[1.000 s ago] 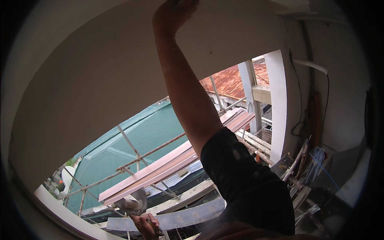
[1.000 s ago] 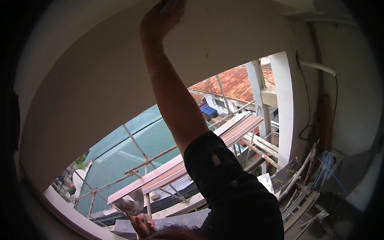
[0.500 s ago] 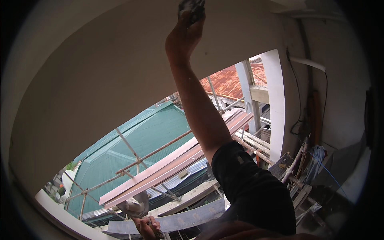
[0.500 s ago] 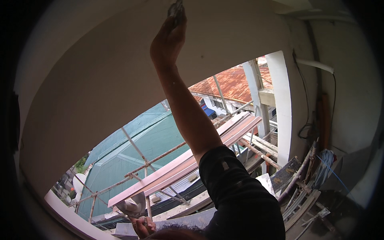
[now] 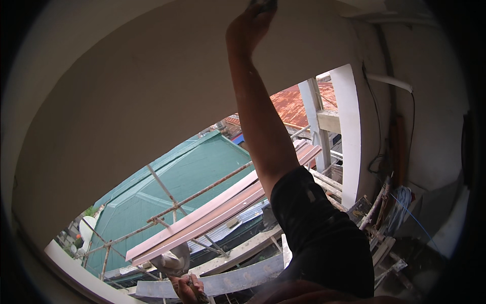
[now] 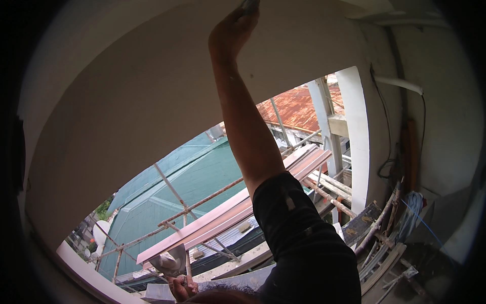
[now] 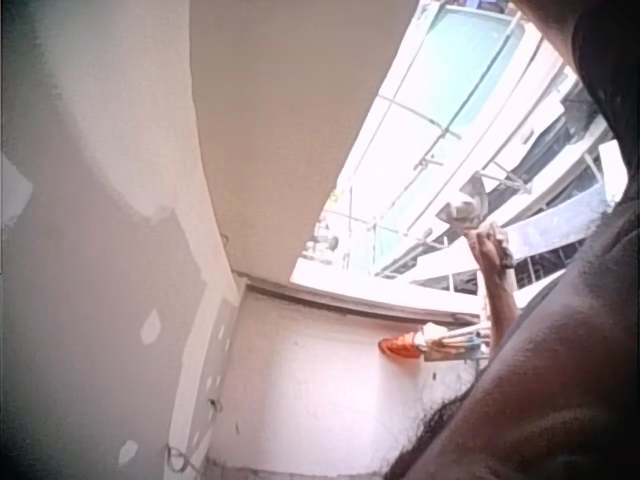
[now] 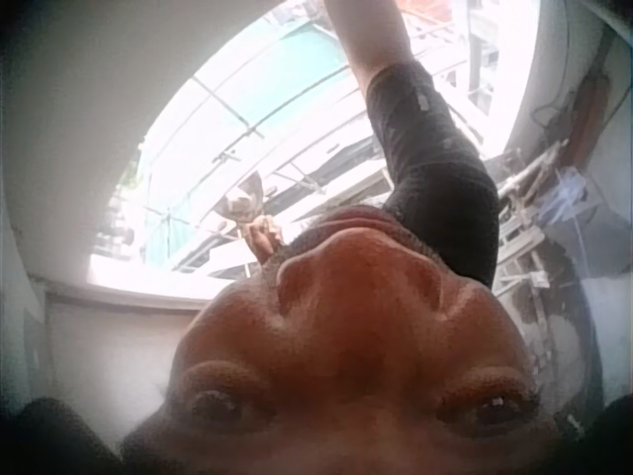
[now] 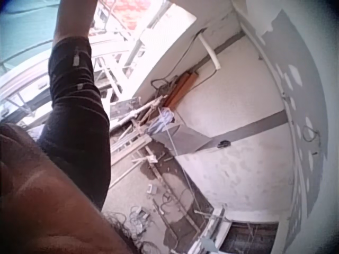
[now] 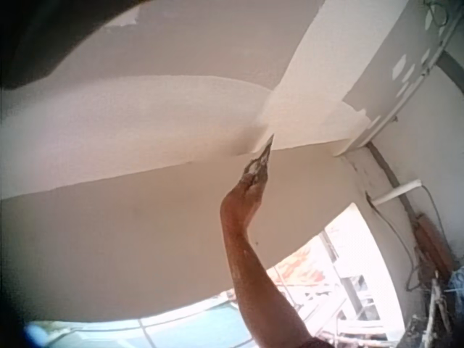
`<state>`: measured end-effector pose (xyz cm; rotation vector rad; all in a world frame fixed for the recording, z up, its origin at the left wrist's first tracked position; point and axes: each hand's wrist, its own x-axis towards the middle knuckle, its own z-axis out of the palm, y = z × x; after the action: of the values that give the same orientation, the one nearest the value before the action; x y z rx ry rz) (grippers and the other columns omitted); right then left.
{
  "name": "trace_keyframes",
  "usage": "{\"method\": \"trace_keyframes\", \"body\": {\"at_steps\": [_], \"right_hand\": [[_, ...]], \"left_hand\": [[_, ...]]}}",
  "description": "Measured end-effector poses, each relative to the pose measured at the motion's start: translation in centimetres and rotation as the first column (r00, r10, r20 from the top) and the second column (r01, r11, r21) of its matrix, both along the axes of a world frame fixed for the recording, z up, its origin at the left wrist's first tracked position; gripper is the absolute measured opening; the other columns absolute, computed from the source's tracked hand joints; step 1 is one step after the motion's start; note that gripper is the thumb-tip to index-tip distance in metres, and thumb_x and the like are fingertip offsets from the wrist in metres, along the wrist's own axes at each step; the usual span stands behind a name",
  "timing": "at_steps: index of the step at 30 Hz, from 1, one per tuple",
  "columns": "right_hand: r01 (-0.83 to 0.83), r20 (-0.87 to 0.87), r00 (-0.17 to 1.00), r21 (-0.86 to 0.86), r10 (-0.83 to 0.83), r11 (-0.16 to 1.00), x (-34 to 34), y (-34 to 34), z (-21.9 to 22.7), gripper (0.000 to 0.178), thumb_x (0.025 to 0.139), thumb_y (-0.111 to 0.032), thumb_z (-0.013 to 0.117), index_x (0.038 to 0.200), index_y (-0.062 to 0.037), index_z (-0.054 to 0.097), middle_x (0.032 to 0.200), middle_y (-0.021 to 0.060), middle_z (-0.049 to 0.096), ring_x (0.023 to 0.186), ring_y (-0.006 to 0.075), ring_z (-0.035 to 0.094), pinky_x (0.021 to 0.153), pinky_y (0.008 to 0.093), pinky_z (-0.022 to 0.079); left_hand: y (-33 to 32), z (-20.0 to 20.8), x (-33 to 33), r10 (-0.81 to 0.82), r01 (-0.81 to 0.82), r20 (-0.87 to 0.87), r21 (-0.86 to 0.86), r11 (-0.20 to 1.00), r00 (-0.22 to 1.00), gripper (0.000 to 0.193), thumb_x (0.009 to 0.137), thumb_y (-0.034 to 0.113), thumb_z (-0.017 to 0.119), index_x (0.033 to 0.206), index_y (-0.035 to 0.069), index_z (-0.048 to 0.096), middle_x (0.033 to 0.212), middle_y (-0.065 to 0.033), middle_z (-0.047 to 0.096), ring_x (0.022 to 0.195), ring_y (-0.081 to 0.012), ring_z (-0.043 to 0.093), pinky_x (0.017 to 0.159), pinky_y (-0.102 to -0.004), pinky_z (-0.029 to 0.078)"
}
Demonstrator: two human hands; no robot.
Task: The person applies plaster to a ceiling using a hawk and trowel while standing on scaffolding. They repeatedly scoop plaster from the hawk and spread it onto the ceiling surface, smoothing it with the trowel.
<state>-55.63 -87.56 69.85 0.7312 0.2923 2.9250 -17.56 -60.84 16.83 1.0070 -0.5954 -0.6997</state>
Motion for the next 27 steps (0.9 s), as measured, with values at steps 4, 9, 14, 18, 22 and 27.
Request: {"method": "trace_keyframes", "body": {"at_steps": [4,9,14,18,22,27], "right_hand": [[0.161,0.017,0.986,0.149,-0.166,0.976,0.2,-0.4,0.8,0.052,0.104,-0.007,0.036,0.153,0.0081,0.03,0.153,0.0289,0.038,0.142,0.0417,0.038,0.118,0.0468,0.031],[0.233,0.018,0.967,0.323,-0.252,0.917,1.4,-0.7,2.7,0.054,0.103,-0.008,0.039,0.154,0.0061,0.029,0.155,0.028,0.035,0.143,0.0431,0.033,0.118,0.0517,0.027],[0.286,0.009,0.955,0.247,-0.298,0.926,3.8,0.0,3.2,0.054,0.103,-0.009,0.042,0.153,0.0055,0.031,0.154,0.0278,0.036,0.14,0.0429,0.036,0.117,0.052,0.029],[0.188,-0.107,0.979,0.171,-0.172,0.967,5.8,1.7,-0.9,0.05,0.103,-0.008,0.041,0.15,0.0072,0.036,0.149,0.029,0.042,0.138,0.0416,0.041,0.116,0.0491,0.032],[-0.057,-0.053,0.997,-0.003,0.057,0.998,2.7,1.6,-1.3,0.046,0.105,-0.01,0.04,0.148,0.0079,0.039,0.145,0.0293,0.049,0.134,0.0401,0.048,0.114,0.0453,0.037],[0.076,0.038,0.996,0.145,-0.083,0.987,-0.3,-0.9,0.0,0.045,0.106,-0.014,0.04,0.146,0.0084,0.041,0.146,0.0298,0.048,0.134,0.0424,0.048,0.113,0.0442,0.039]], "left_hand": [[0.3,-0.3,0.2,-0.002,0.002,0.002,-0.027,1.0,1.0,0.025,0.097,0.022,0.053,0.081,0.003,0.055,0.058,-0.0063,0.05,0.04,-0.0141,0.044,0.033,-0.0264,0.037],[1.0,-0.4,0.3,0.025,-0.025,-0.034,-0.009,1.0,0.999,0.021,0.096,0.022,0.054,0.087,0.003,0.054,0.059,-0.0067,0.05,0.041,-0.0146,0.045,0.033,-0.0269,0.038],[1.5,-0.1,0.3,-0.022,0.023,-0.038,0.026,0.999,0.999,0.019,0.096,0.022,0.055,0.091,0.004,0.053,0.059,-0.0067,0.05,0.042,-0.0157,0.047,0.034,-0.0273,0.039],[2.4,-0.1,0.4,0.003,-0.003,0.015,0.046,0.999,1.0,0.021,0.097,0.023,0.054,0.088,0.004,0.053,0.059,-0.0067,0.05,0.042,-0.016,0.047,0.035,-0.0273,0.04],[1.9,-0.6,0.9,-0.049,0.048,0.027,0.055,0.997,0.998,0.023,0.098,0.024,0.053,0.084,0.006,0.052,0.06,-0.0066,0.05,0.043,-0.016,0.047,0.035,-0.0274,0.04],[1.6,-1.7,1.6,-0.082,0.083,-0.052,0.02,0.996,0.995,0.027,0.099,0.026,0.053,0.079,0.008,0.048,0.059,-0.0065,0.049,0.042,-0.0155,0.045,0.035,-0.0273,0.039]]}}
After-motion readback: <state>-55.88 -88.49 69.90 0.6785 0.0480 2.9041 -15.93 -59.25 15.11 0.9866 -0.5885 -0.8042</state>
